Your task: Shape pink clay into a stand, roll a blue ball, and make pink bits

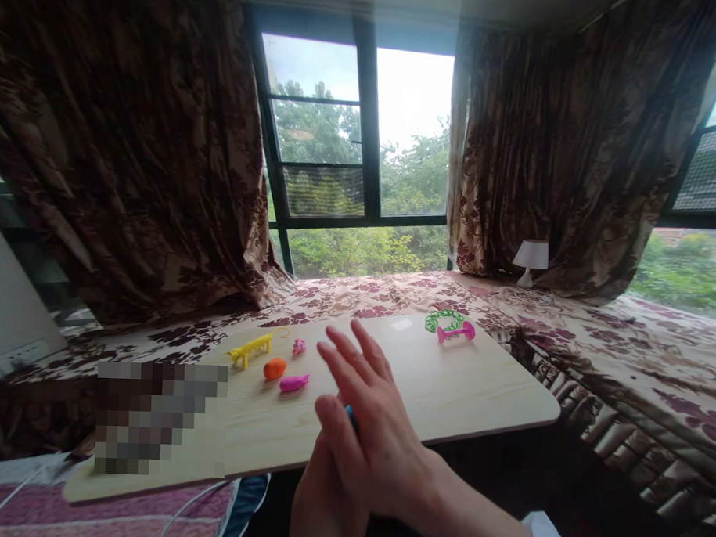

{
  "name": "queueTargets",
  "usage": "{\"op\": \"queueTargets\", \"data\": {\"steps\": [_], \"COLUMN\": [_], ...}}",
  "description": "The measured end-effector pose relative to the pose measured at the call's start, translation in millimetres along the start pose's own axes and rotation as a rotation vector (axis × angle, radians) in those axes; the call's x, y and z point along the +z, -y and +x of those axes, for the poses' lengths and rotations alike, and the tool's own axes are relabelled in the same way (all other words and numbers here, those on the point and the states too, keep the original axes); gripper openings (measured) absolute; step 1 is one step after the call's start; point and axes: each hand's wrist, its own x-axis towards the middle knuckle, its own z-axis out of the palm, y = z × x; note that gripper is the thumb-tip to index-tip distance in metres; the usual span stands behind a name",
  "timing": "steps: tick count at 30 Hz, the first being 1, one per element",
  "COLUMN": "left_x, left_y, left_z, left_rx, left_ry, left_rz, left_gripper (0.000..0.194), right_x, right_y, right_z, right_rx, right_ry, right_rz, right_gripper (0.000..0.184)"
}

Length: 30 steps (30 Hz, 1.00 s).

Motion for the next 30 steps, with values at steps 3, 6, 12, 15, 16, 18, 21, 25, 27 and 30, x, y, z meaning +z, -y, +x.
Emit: {"op": "queueTargets", "data": {"steps": [3,6,12,15,16,18,21,25,27,30], "left_x": [9.8,10.4,-19.4,-26.1,-23.7,-13.0,4.3,0.9,-8.6,-15.9], "left_y": [-4,-22,-27,-4,3,9,-2,-28,-30,-16], "left_z": [-5,-8,4,2,-2,-9,-15,-4,3,7], "left_rx": [-0.013,0.088,0.127,0.003,-0.012,-0.047,-0.060,0.109,0.122,0.039], "left_ry": [0.026,-0.028,-0.005,0.068,0.071,0.062,0.025,-0.100,-0.107,-0.068], "left_rz": [-0.001,0.015,0.053,-0.015,-0.036,-0.119,-0.165,-0.074,-0.009,0.040], "left_gripper": [0.043,0.042,0.040,0.039,0.039,0.038,0.038,0.043,0.042,0.038], "right_x": [-11,-1,29,15,8,-4,-6,17,28,28], "right_y": [-18,-22,6,9,6,-3,-14,-7,2,10], "right_z": [9,-16,-50,-19,-7,11,6,-37,-51,-42], "right_rx": [0.075,0.051,-0.218,-0.025,0.060,0.130,0.129,0.019,-0.059,-0.101], "right_ry": [-0.006,0.122,0.128,0.062,0.012,-0.046,-0.005,0.099,0.105,0.093], "right_rz": [0.031,0.054,0.024,0.028,0.037,0.058,0.059,0.073,0.082,0.076], "right_gripper": [0.046,0.047,0.060,0.056,0.052,0.053,0.050,0.053,0.055,0.054]}}
